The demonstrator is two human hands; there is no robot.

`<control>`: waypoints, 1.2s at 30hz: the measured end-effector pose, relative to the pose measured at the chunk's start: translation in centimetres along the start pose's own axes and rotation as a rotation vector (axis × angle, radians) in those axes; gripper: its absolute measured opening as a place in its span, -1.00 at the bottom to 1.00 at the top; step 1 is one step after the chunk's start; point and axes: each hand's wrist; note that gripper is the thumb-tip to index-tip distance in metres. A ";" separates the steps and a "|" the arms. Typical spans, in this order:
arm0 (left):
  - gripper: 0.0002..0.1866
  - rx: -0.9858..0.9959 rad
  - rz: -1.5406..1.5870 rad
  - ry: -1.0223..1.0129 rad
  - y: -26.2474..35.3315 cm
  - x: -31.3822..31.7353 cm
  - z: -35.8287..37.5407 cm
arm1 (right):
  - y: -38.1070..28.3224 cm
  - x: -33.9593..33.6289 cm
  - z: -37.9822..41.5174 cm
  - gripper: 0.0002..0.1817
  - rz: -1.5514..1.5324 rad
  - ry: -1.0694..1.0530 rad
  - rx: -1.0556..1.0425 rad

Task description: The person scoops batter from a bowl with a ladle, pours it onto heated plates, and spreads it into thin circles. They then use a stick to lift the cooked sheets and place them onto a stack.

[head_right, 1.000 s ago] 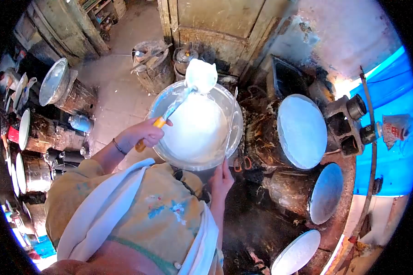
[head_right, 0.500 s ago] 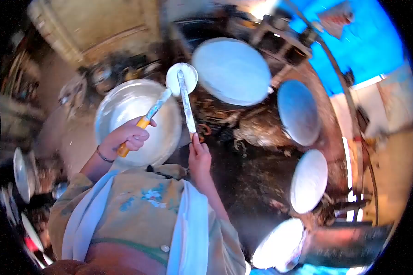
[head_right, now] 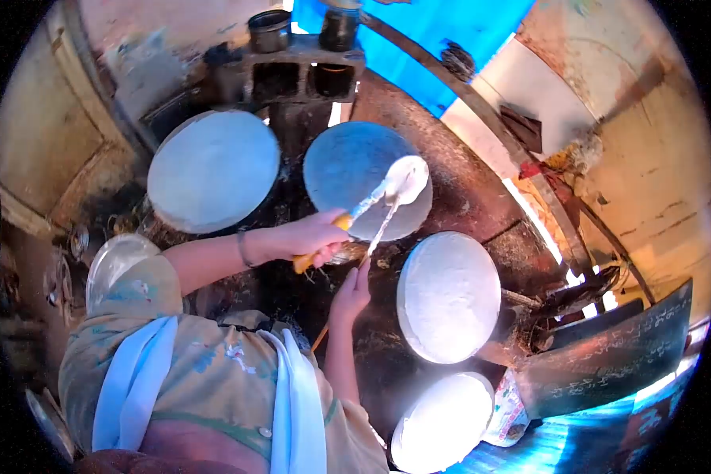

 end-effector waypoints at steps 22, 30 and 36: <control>-0.50 0.381 -1.147 0.445 -0.2 -12.7 -19.9 | -0.1 3.1 -11.8 -0.58 -0.570 0.022 0.449; -0.43 0.143 -0.541 0.631 1.4 -13.3 -17.0 | -1.3 6.4 -15.5 -0.78 -0.416 -0.044 0.495; -0.33 0.095 0.050 0.454 -1.4 -15.2 -7.3 | 4.2 5.6 -18.7 -0.83 -0.367 0.109 0.248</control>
Point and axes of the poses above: each hand's wrist, its own z-axis away from the middle knuckle, its own x-axis out of the palm, y = z × x, and after that the axes turned 7 degrees about z, right-handed
